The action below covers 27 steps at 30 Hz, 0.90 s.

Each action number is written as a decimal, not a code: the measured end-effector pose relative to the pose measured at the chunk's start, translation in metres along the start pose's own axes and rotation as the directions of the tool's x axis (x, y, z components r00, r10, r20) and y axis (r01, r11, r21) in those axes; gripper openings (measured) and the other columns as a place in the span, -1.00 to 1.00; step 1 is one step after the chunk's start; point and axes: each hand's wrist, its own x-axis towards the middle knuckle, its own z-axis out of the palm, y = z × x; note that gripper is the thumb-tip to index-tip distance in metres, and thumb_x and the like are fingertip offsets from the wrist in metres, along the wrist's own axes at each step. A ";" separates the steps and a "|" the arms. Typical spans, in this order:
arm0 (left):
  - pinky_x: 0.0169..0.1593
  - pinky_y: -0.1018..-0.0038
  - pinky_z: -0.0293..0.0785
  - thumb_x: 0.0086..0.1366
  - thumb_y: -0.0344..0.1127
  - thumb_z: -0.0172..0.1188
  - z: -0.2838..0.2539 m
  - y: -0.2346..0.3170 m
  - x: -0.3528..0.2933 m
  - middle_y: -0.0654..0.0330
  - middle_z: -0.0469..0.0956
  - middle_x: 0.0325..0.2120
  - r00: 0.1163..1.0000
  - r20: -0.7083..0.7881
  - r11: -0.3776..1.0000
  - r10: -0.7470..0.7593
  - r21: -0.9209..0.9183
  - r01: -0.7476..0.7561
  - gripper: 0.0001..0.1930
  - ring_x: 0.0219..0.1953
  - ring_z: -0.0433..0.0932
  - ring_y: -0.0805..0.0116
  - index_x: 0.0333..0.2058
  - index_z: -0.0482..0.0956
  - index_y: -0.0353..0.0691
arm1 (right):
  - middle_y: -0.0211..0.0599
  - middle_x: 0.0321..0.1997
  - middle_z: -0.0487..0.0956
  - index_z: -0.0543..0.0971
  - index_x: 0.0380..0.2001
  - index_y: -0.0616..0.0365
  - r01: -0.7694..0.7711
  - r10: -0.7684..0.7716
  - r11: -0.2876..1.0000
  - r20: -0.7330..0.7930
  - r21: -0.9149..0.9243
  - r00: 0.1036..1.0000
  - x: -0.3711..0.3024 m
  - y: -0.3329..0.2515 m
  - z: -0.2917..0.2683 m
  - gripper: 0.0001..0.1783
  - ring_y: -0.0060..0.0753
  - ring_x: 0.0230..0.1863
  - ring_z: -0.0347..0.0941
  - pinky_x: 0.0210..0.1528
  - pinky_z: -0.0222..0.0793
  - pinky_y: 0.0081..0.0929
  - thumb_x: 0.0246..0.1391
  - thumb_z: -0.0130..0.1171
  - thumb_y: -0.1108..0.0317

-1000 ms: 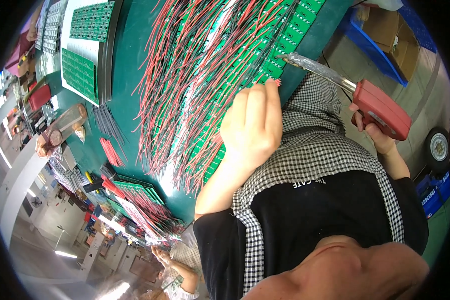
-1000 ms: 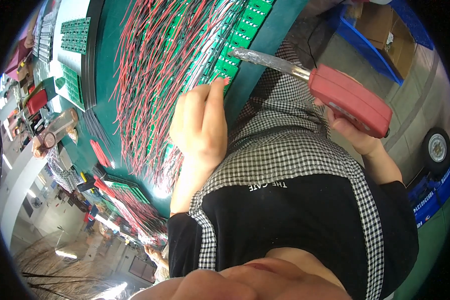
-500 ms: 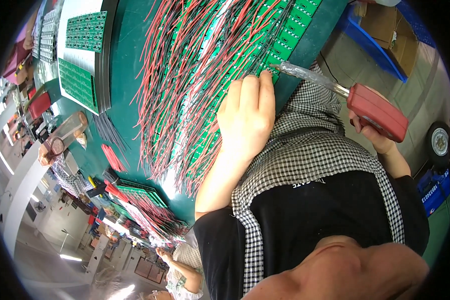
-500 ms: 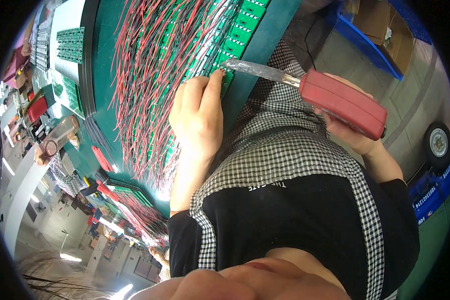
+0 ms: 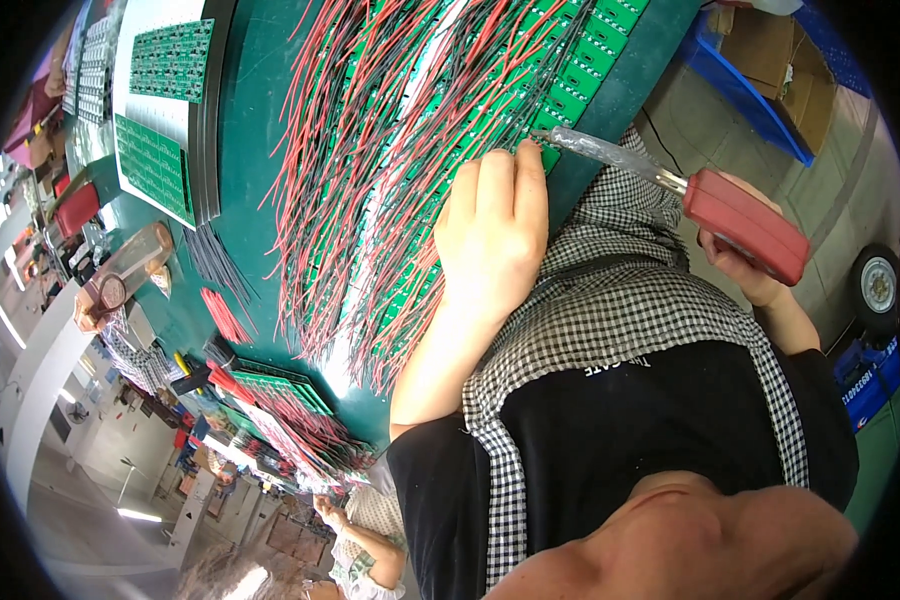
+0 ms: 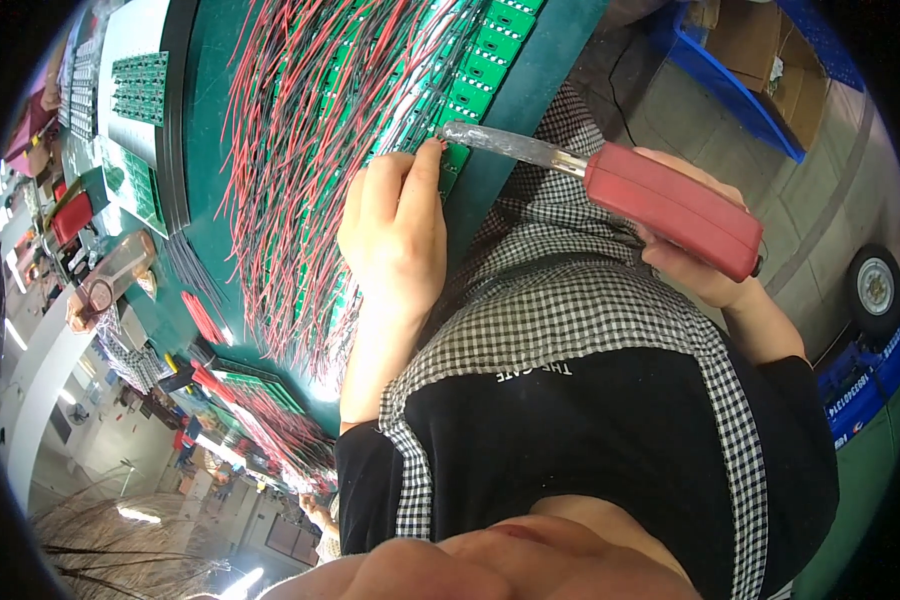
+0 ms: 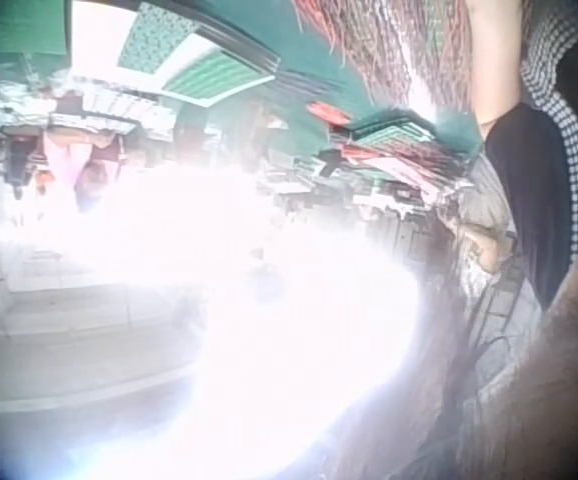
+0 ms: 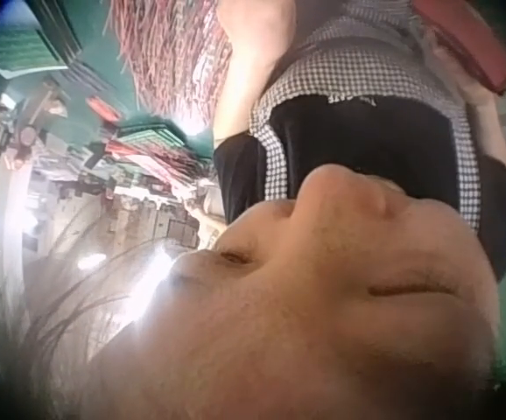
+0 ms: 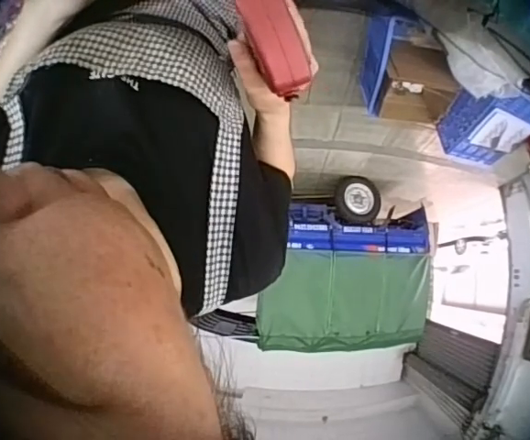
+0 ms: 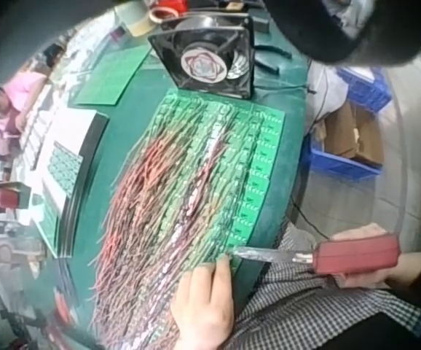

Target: Using a handheld dispenser tool to apply adhesive or material to bundles of wires on printed circuit boards.

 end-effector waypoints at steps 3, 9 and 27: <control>-0.56 0.58 0.33 -0.13 -0.45 0.05 0.000 0.000 -0.003 0.20 0.31 -0.56 1.000 0.008 1.000 -0.002 0.009 0.002 -0.75 -0.54 0.34 0.38 -0.37 0.45 -0.34 | -0.19 -0.26 0.50 0.30 -0.06 0.40 0.190 -0.187 0.964 0.032 -0.184 0.982 0.010 -0.003 0.002 -0.31 -0.48 -0.38 0.45 -0.31 0.32 -0.62 -0.29 0.26 0.27; -0.51 0.53 0.34 -0.15 -0.50 0.07 -0.002 0.001 -0.001 0.21 0.34 -0.55 0.999 0.023 0.999 -0.044 -0.007 0.044 -0.75 -0.53 0.36 0.35 -0.37 0.48 -0.30 | -0.21 -0.27 0.49 0.30 -0.06 0.39 0.116 -0.120 0.978 -0.012 -0.174 0.993 -0.001 0.006 0.003 -0.30 -0.59 -0.45 0.37 -0.39 0.28 -0.66 -0.27 0.26 0.20; -0.47 0.49 0.36 -0.19 -0.56 0.11 0.000 0.005 -0.004 0.24 0.38 -0.52 0.995 -0.030 0.995 -0.095 -0.015 0.094 -0.72 -0.52 0.39 0.34 -0.38 0.52 -0.24 | -0.15 -0.13 0.44 0.30 -0.05 0.38 0.254 -0.249 0.925 0.056 -0.283 0.967 0.006 -0.002 0.005 -0.34 -0.60 -0.43 0.41 -0.35 0.32 -0.68 -0.23 0.23 0.24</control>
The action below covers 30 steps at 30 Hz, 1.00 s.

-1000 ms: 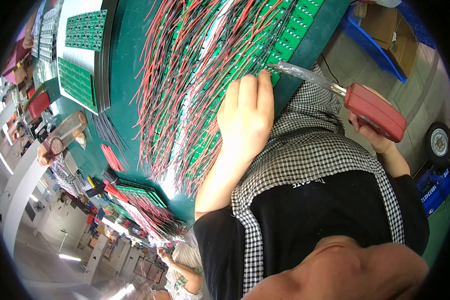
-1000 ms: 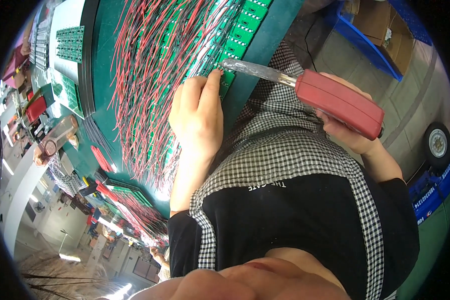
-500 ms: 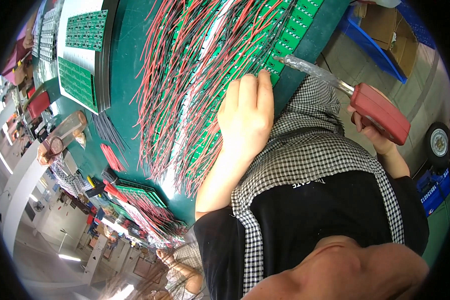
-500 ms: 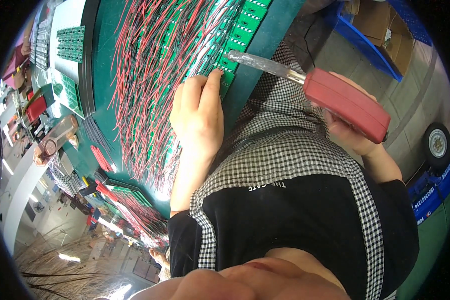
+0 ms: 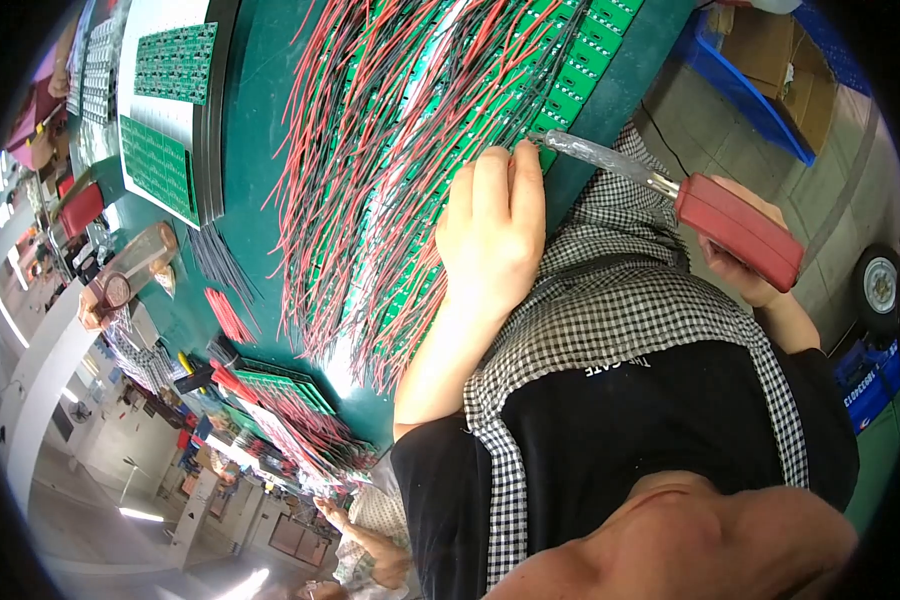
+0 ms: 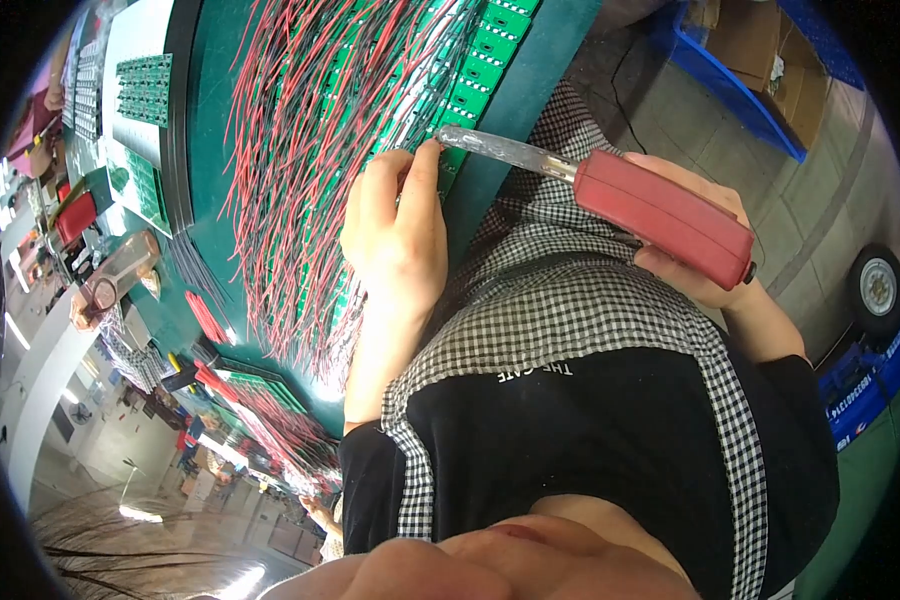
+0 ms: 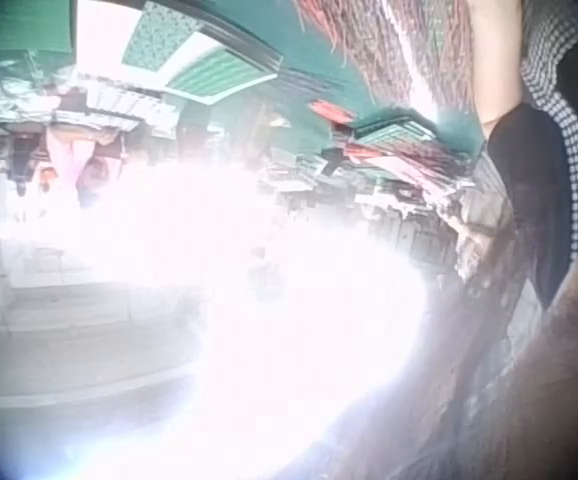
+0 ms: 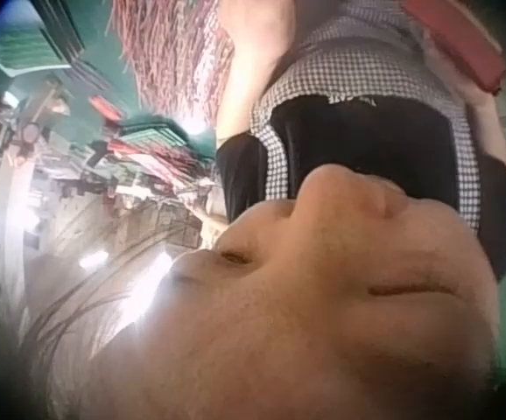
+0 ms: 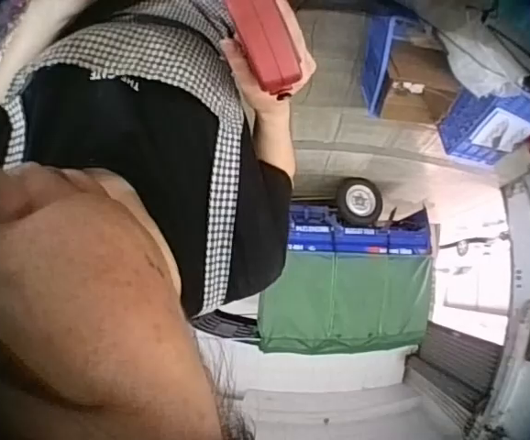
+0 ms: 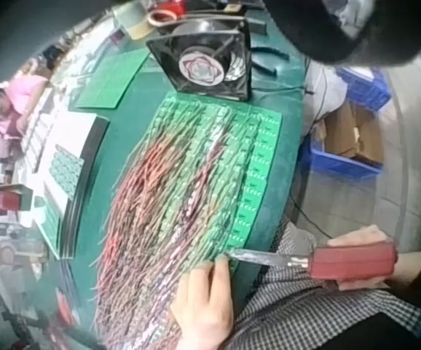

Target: Using a handheld dispenser tool to apply adhesive or material to bundles of wires on printed circuit boards.

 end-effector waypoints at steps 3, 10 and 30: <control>-0.47 0.50 0.36 -0.19 -0.56 0.11 -0.001 0.000 -0.001 0.24 0.38 -0.52 1.000 0.011 1.000 -0.008 -0.002 0.008 -0.72 -0.52 0.39 0.34 -0.38 0.52 -0.23 | -0.15 -0.13 0.44 0.29 -0.05 0.39 -0.095 0.100 0.987 -0.031 0.130 0.995 -0.004 -0.002 0.004 -0.33 -0.60 -0.40 0.41 -0.32 0.32 -0.69 -0.23 0.23 0.24; -0.46 0.49 0.36 -0.17 -0.56 0.10 -0.002 -0.001 0.000 0.24 0.38 -0.52 1.000 0.013 1.000 -0.004 0.003 0.004 -0.73 -0.50 0.39 0.34 -0.39 0.52 -0.22 | -0.17 -0.16 0.44 0.17 0.04 0.33 -0.201 0.244 0.830 -0.015 0.520 0.970 -0.011 -0.004 0.005 -0.22 -0.60 -0.24 0.37 -0.30 0.27 -0.74 -0.21 0.25 0.17; -0.58 0.57 0.30 -0.13 -0.46 0.07 -0.003 0.000 0.022 0.23 0.29 -0.62 0.990 0.044 0.991 0.135 0.009 -0.136 -0.78 -0.58 0.32 0.41 -0.40 0.46 -0.33 | -0.15 -0.21 0.39 0.16 0.01 0.32 -0.244 0.311 0.843 -0.063 0.479 0.948 -0.015 0.003 -0.004 -0.25 -0.61 -0.61 0.19 -0.57 0.13 -0.65 -0.12 0.13 0.03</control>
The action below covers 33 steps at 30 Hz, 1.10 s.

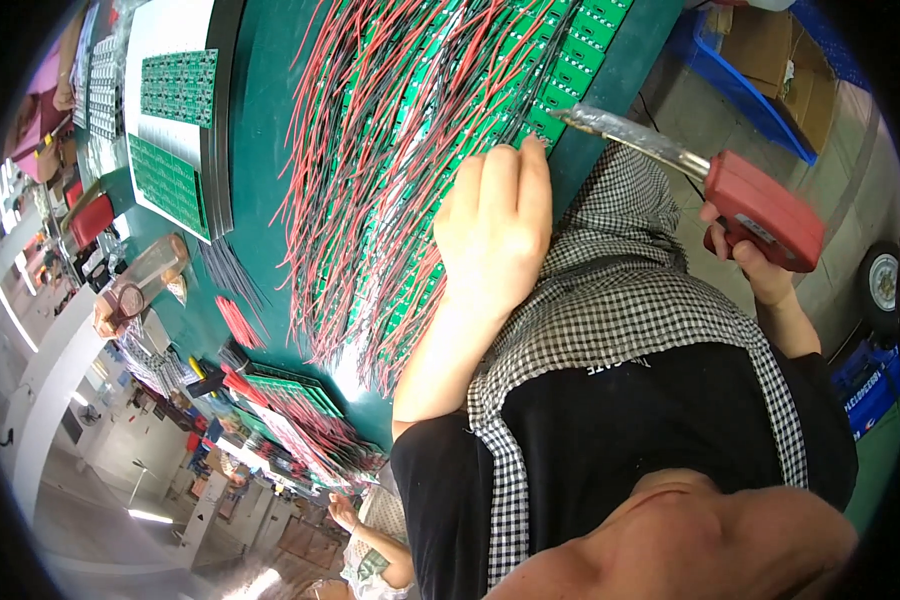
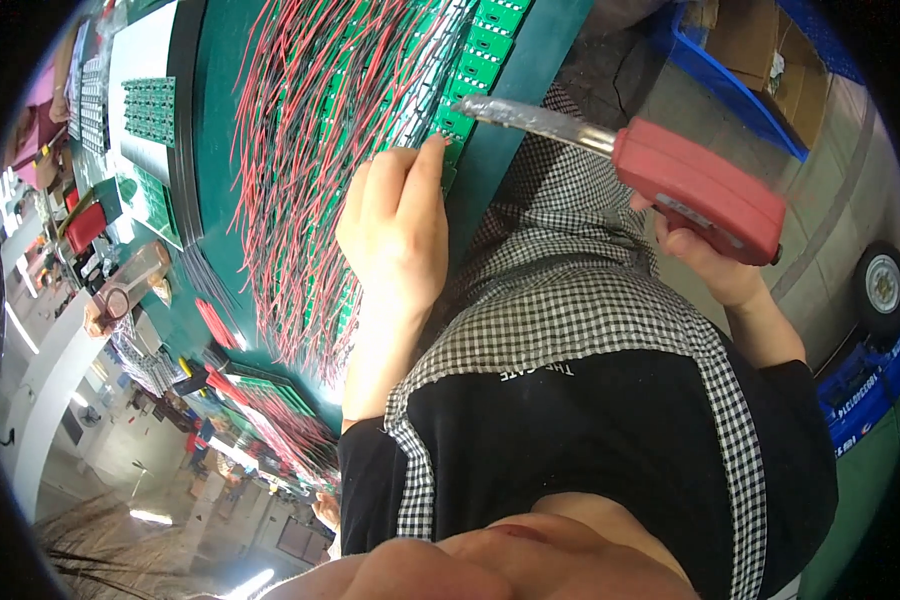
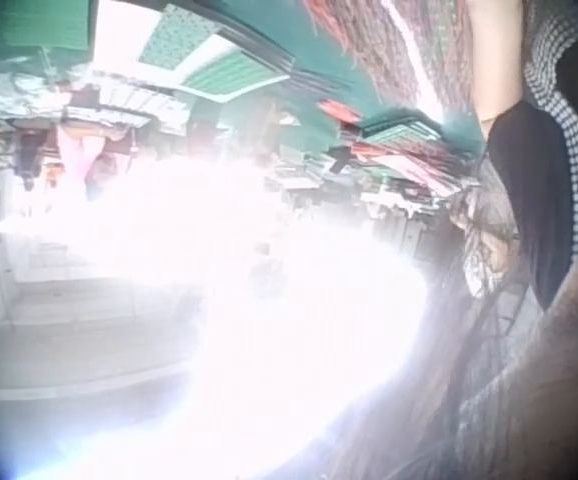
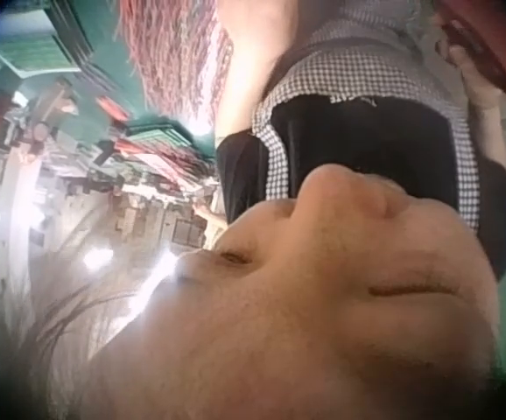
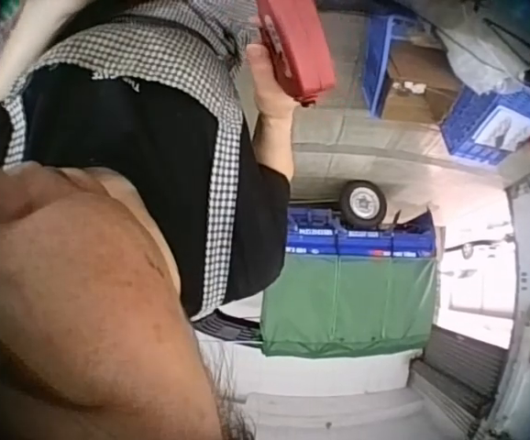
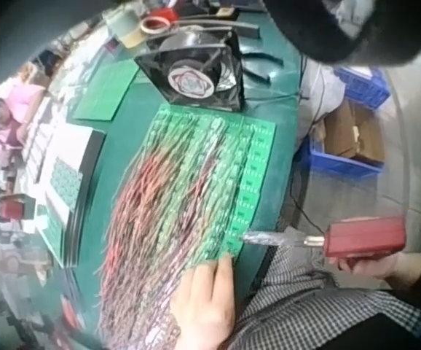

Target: Using a handheld dispenser tool to apply adhesive or material to bundles of wires on printed circuit boards.

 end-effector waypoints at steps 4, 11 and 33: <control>-0.48 0.48 0.33 -0.15 -0.55 0.11 -0.001 0.003 -0.002 0.23 0.36 -0.58 0.990 0.084 0.992 -0.110 -0.046 0.114 -0.77 -0.53 0.38 0.33 -0.41 0.51 -0.26 | -0.23 -0.23 0.42 0.17 0.03 0.29 -0.032 0.030 0.998 0.050 0.053 0.998 0.004 0.001 0.002 -0.26 -0.65 -0.52 0.25 -0.48 0.20 -0.68 -0.18 0.21 0.16; -0.56 0.57 0.31 -0.15 -0.47 0.08 0.003 -0.001 -0.002 0.20 0.31 -0.57 0.999 0.027 0.999 -0.029 -0.039 0.030 -0.76 -0.56 0.33 0.38 -0.39 0.45 -0.32 | -0.22 -0.14 0.44 0.20 0.03 0.34 -0.039 0.035 0.997 0.056 0.066 0.998 0.009 -0.013 0.004 -0.26 -0.59 -0.23 0.40 -0.26 0.31 -0.74 -0.21 0.24 0.27; -0.54 0.58 0.34 -0.15 -0.48 0.08 0.001 0.002 -0.005 0.16 0.36 -0.52 0.999 -0.029 0.998 -0.030 -0.051 0.029 -0.76 -0.52 0.37 0.36 -0.39 0.46 -0.36 | -0.22 -0.23 0.44 0.31 -0.05 0.26 -0.005 0.000 0.995 0.045 0.097 0.999 0.002 0.000 -0.004 -0.41 -0.67 -0.46 0.25 -0.41 0.20 -0.75 -0.18 0.21 0.27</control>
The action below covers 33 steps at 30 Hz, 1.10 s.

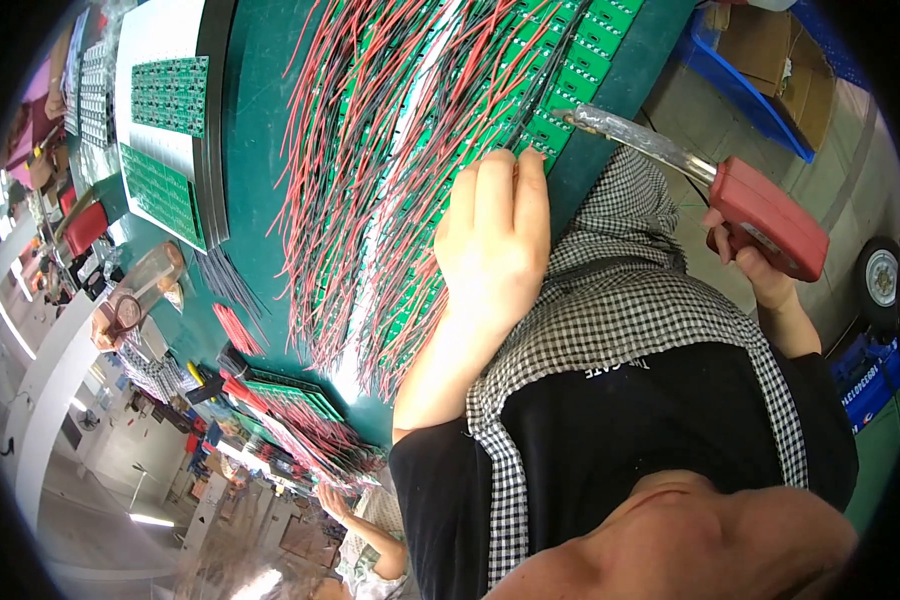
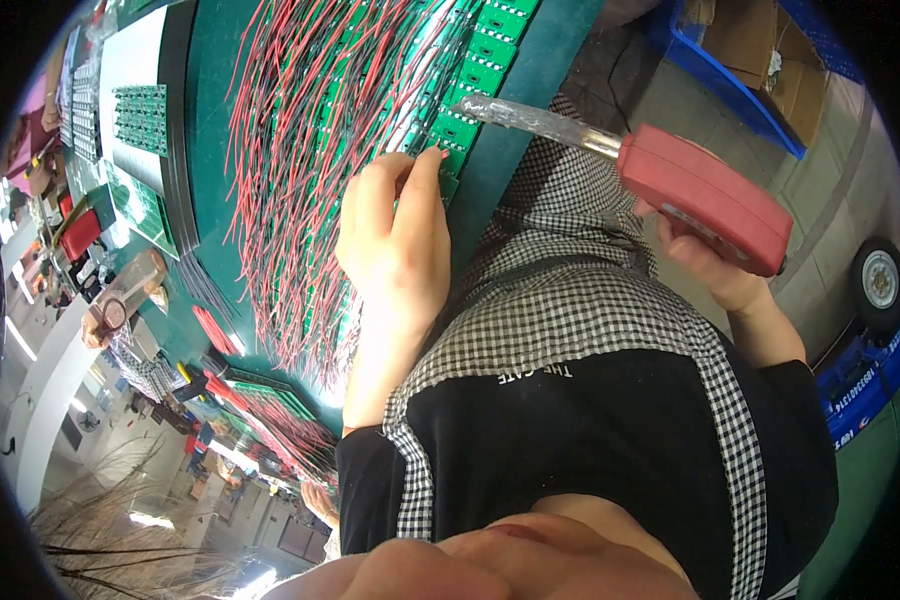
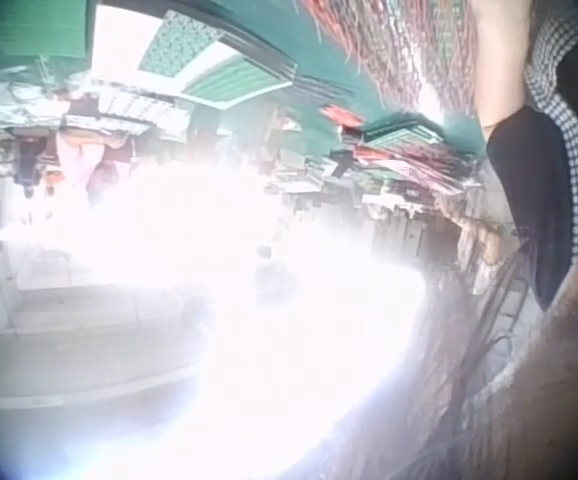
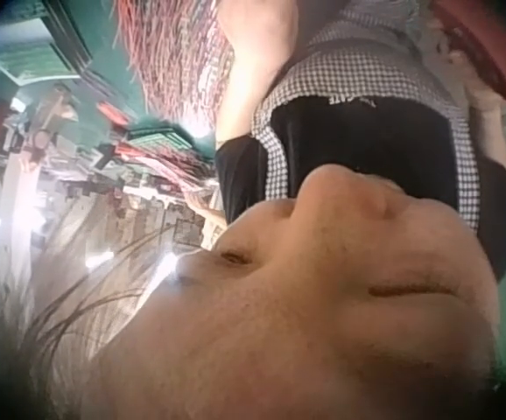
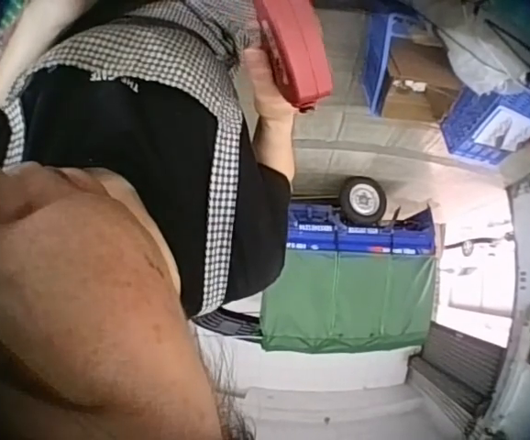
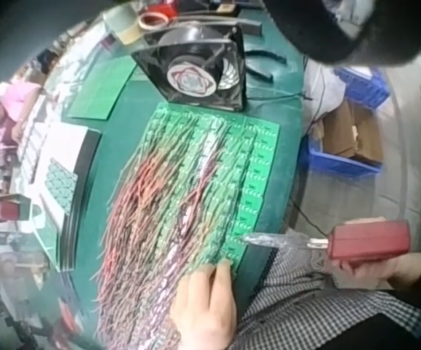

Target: Using a handheld dispenser tool to apply adhesive or material to bundles of wires on printed circuit boards.

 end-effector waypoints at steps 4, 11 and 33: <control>-0.55 0.60 0.33 -0.11 -0.50 0.07 -0.003 0.009 0.015 0.20 0.35 -0.57 0.996 -0.006 0.994 0.089 0.065 -0.089 -0.79 -0.52 0.38 0.39 -0.40 0.46 -0.38 | -0.27 -0.25 0.42 0.31 -0.10 0.27 0.033 -0.033 0.998 -0.002 -0.060 0.999 0.002 0.002 -0.004 -0.43 -0.64 -0.54 0.21 -0.48 0.14 -0.68 -0.14 0.16 0.13; -0.60 0.62 0.28 -0.11 -0.49 0.09 0.005 0.001 0.016 0.22 0.33 -0.60 0.995 0.071 0.996 0.075 0.049 -0.079 -0.82 -0.56 0.35 0.40 -0.43 0.46 -0.36 | -0.30 -0.33 0.41 0.28 -0.09 0.29 -0.024 0.014 0.994 -0.095 -0.107 0.995 0.000 -0.004 0.005 -0.34 -0.64 -0.61 0.20 -0.53 0.11 -0.64 -0.15 0.15 0.01; -0.52 0.57 0.35 -0.15 -0.47 0.09 0.005 0.000 0.010 0.20 0.34 -0.54 0.999 0.032 0.999 0.034 -0.027 -0.034 -0.77 -0.52 0.36 0.36 -0.41 0.47 -0.31 | -0.17 -0.12 0.43 0.30 -0.04 0.35 0.127 -0.107 0.933 0.077 -0.337 0.991 0.007 -0.014 -0.001 -0.36 -0.52 -0.31 0.40 -0.32 0.31 -0.66 -0.21 0.23 0.26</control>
